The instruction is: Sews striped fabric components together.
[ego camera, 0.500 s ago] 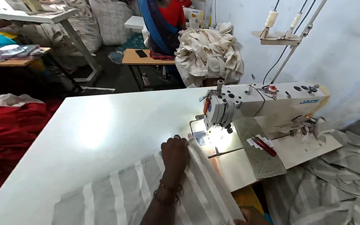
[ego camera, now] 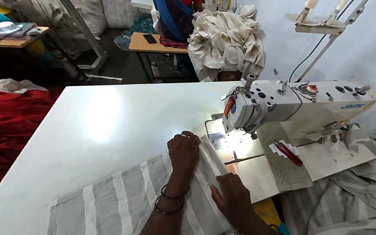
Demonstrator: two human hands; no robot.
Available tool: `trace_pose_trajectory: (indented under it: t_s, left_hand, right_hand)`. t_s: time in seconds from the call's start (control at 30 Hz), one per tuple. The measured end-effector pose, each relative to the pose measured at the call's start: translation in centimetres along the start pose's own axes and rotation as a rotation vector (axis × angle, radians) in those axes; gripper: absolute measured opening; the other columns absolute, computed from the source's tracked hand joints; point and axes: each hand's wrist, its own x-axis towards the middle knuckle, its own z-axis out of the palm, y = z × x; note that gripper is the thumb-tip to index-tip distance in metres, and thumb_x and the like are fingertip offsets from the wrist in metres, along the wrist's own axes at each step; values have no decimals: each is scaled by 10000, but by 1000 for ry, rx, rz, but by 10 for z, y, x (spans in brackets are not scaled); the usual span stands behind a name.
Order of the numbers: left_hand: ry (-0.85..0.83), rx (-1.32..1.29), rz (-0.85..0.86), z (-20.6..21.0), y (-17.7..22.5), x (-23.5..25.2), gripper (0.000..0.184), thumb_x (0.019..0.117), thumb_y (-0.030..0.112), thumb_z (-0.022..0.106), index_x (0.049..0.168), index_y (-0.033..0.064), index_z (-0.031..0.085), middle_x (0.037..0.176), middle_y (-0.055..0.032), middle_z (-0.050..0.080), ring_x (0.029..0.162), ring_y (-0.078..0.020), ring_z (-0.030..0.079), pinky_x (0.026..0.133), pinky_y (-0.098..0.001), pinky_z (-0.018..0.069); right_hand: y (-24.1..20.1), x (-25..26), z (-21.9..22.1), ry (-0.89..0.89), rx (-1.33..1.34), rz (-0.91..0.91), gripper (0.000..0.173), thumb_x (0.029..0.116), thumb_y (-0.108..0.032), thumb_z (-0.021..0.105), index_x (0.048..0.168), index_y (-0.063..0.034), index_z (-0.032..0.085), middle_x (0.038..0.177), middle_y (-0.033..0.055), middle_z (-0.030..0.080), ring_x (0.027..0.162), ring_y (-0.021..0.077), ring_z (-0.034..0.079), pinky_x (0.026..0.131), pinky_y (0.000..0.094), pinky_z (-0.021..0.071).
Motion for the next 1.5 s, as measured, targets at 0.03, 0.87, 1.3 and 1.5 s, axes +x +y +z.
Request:
trace_pose_trajectory:
  t_s: [0.03, 0.87, 1.3, 1.5]
  left_hand:
    - [4, 10, 8, 1, 0, -1, 86, 947, 160, 726, 981, 108, 786, 1173, -131, 709, 1113, -376, 634, 968, -615, 433]
    - [-241, 187, 188, 4, 64, -98, 1115, 623, 1032, 386, 1476, 337, 571, 1622, -124, 410, 1527, -480, 249, 1089, -861, 61]
    - [-141, 116, 404, 26, 77, -93, 1109, 812, 937, 313, 1377, 39, 636, 1468, -156, 585, 1401, -350, 516, 1168, -622, 347]
    - [-195, 135, 406, 33, 61, -55, 1043, 829, 921, 316, 1396, 106, 638, 1569, -112, 490, 1495, -334, 394, 1188, -700, 225]
  right_hand:
    - [0, 0, 0, 15, -16, 1, 240, 927, -296, 645, 975, -91, 759, 856, 55, 686, 757, 196, 682, 579, 285, 569]
    - [65, 9, -55, -201, 148, -68, 203, 990, -228, 625, 1053, -129, 790, 1021, 65, 737, 995, 232, 709, 824, 382, 610]
    - [95, 34, -4, -95, -24, -150, 283, 1015, -156, 533, 1180, -133, 761, 1279, 16, 718, 1259, 191, 639, 1091, 383, 494]
    - [101, 71, 11, -90, -28, -147, 297, 968, -108, 567, 1189, -136, 763, 1254, 32, 720, 1156, 214, 675, 988, 440, 529]
